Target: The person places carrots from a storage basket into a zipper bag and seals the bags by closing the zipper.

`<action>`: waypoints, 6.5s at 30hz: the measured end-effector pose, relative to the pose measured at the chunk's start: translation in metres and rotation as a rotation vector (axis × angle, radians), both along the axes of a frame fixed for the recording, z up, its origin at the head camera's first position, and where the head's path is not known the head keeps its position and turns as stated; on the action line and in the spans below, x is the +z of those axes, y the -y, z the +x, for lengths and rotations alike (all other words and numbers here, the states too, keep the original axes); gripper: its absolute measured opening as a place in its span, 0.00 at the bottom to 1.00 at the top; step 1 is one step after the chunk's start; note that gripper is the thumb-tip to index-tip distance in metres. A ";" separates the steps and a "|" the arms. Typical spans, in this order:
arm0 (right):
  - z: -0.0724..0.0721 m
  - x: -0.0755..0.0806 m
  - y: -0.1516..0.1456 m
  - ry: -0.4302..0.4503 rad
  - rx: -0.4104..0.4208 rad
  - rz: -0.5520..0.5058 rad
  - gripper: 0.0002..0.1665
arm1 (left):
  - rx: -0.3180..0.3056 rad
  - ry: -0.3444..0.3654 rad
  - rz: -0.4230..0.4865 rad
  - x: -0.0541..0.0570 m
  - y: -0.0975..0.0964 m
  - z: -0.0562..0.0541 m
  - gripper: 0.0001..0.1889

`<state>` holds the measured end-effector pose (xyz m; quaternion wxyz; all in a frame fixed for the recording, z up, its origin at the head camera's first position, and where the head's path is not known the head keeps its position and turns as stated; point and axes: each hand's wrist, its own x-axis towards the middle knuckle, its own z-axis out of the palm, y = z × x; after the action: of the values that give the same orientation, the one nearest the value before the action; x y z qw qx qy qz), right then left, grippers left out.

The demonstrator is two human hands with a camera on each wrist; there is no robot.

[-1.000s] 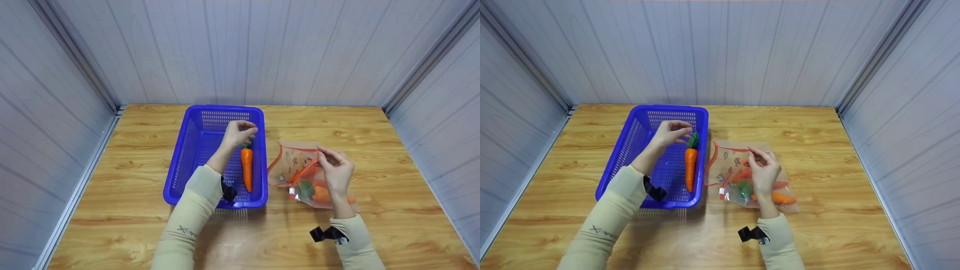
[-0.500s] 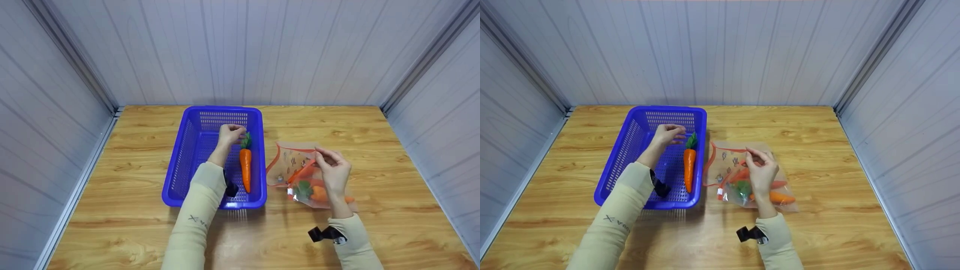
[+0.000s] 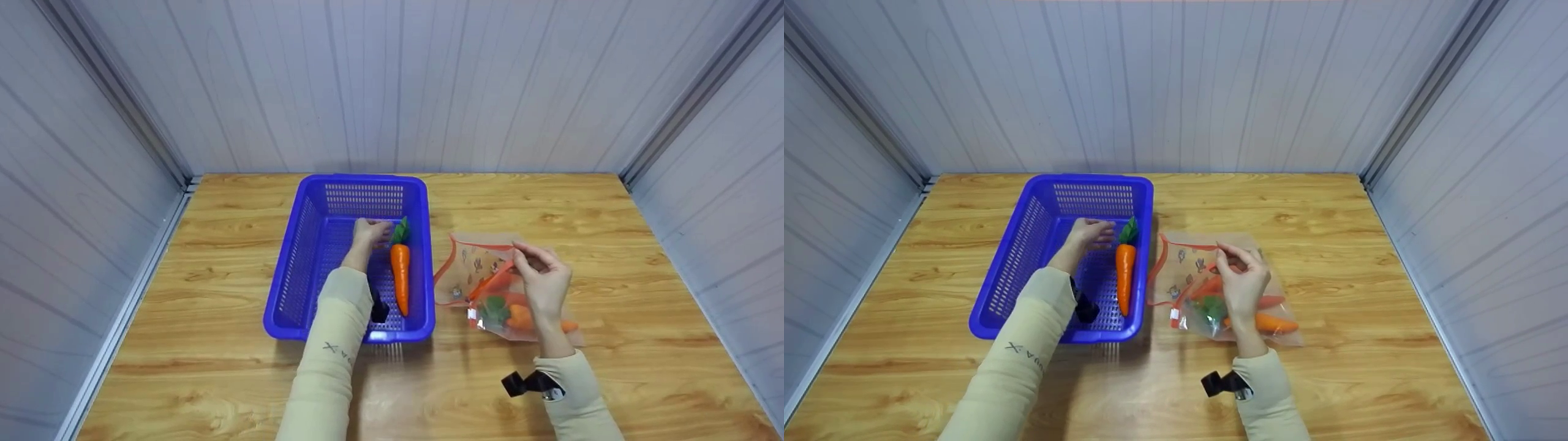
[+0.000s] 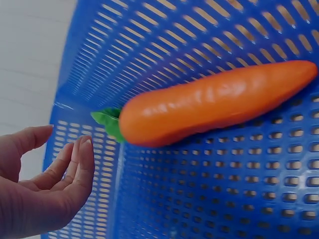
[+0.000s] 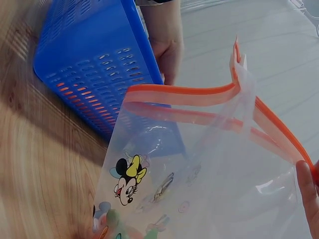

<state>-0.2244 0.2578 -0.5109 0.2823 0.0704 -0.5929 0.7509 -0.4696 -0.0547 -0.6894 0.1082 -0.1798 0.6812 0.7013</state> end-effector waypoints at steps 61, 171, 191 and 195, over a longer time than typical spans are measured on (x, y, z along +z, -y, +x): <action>0.018 0.029 0.014 0.003 -0.034 -0.011 0.10 | -0.265 0.246 -0.253 0.240 -0.029 0.185 0.37; -0.032 -0.049 -0.026 -0.044 -0.112 0.178 0.14 | -0.211 -0.486 0.167 0.270 -0.089 0.276 0.18; 0.032 0.064 0.034 0.014 -0.045 0.044 0.09 | -0.309 -0.481 0.042 0.253 -0.112 0.288 0.21; 0.009 0.023 0.011 -0.030 -0.024 0.043 0.11 | -0.339 -0.487 -0.034 0.251 -0.117 0.287 0.19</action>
<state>-0.2153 0.2466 -0.4879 0.2987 0.0806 -0.6054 0.7333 -0.1827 0.0620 -0.4384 0.0540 0.1082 0.7190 0.6844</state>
